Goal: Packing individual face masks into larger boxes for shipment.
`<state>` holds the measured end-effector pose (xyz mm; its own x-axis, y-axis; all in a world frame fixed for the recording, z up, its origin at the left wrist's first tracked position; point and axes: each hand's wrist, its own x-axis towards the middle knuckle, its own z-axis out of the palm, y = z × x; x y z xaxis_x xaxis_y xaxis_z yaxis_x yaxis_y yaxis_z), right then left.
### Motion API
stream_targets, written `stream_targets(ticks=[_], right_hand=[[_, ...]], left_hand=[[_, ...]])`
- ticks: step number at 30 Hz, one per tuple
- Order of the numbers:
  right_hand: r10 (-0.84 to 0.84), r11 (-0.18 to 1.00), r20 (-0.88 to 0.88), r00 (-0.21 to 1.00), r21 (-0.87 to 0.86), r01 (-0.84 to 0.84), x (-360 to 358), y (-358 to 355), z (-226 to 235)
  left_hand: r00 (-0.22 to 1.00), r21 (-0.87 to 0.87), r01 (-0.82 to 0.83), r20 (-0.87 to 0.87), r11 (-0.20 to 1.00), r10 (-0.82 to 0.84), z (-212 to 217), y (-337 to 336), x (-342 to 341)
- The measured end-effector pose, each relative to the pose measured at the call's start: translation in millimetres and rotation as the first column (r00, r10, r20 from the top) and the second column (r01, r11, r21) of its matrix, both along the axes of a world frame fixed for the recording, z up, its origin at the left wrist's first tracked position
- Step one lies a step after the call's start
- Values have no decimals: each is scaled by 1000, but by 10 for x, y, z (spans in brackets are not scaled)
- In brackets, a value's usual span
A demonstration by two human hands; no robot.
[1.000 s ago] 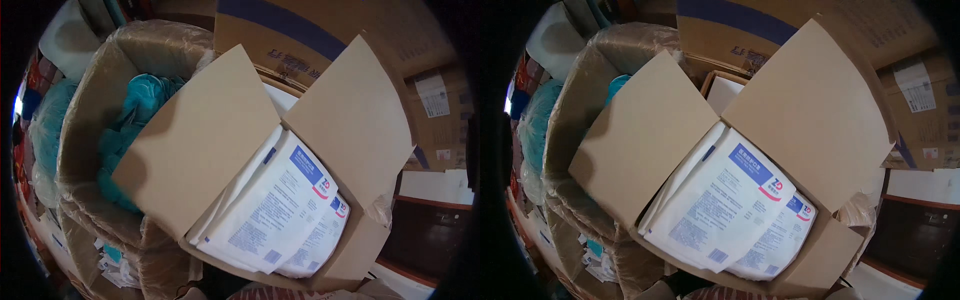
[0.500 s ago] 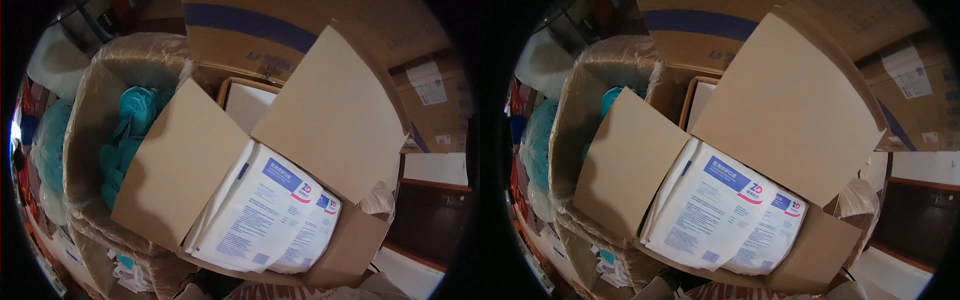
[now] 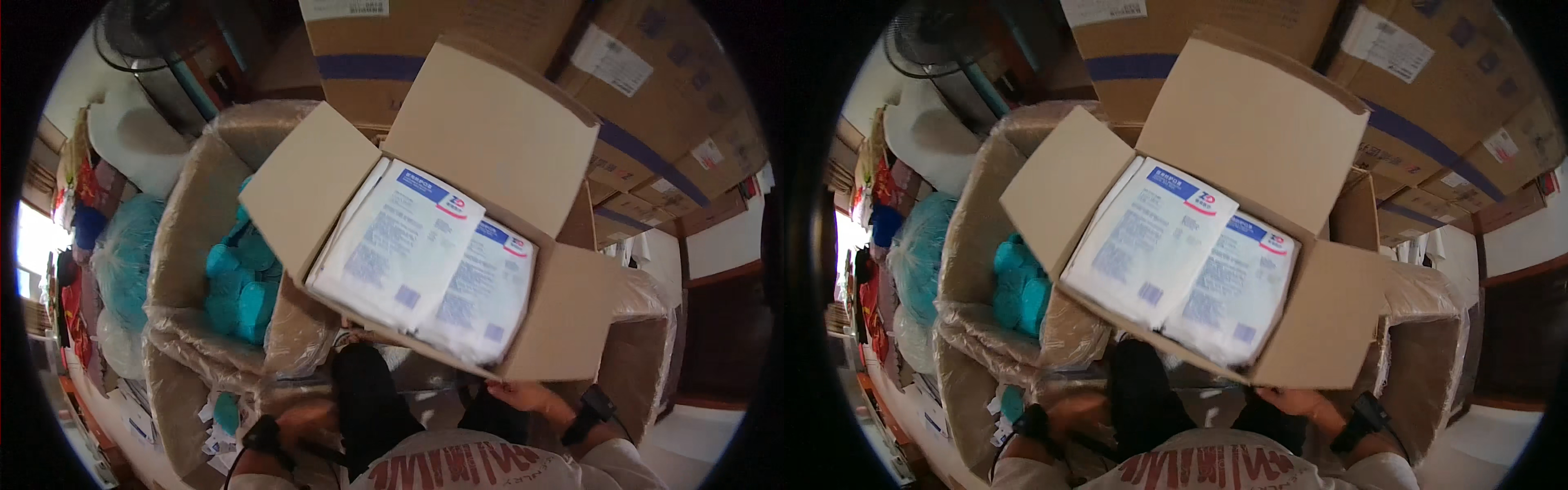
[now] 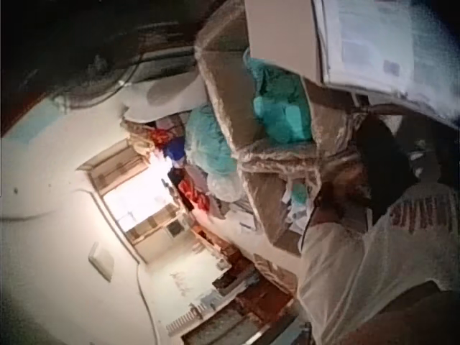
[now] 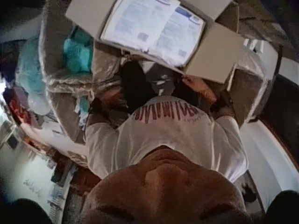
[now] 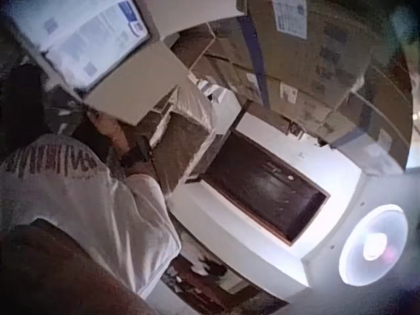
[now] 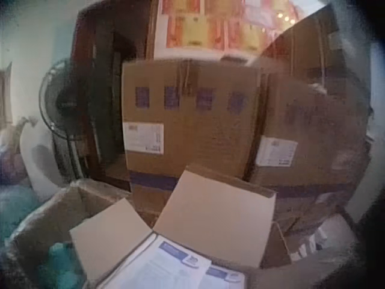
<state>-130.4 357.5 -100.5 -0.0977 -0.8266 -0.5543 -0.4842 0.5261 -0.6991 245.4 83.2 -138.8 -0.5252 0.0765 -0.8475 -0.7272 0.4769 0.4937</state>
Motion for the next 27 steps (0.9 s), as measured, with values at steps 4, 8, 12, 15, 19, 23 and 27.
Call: stream_targets(ticks=[4,8,12,15,19,23,27], right_hand=[[230,968,281,932,28,-248,325,-401,982],[37,951,614,789,-264,161,517,-560,1629],[-487,348,311,816,-788,508,406,-885,1848],[-715,225,161,680,-869,442,320,-609,1602],[-662,218,257,704,-833,509,388,-537,1379],[-513,483,329,793,-652,584,38,-585,1238],[-564,600,-221,796,-772,211,-285,-719,1520]], left_hand=[[821,11,-490,-330,872,465,1125,-73,-278],[286,-146,-742,-952,655,111,1989,-149,-806],[-33,33,-968,-999,247,2,1895,-637,-1252],[-359,430,-903,-747,-4,560,1673,-896,-1545],[-207,596,-789,-486,149,849,1613,-810,-1544],[94,108,-936,-841,335,533,1868,-109,-1606],[-82,501,-802,-632,326,771,1413,238,-1415]])
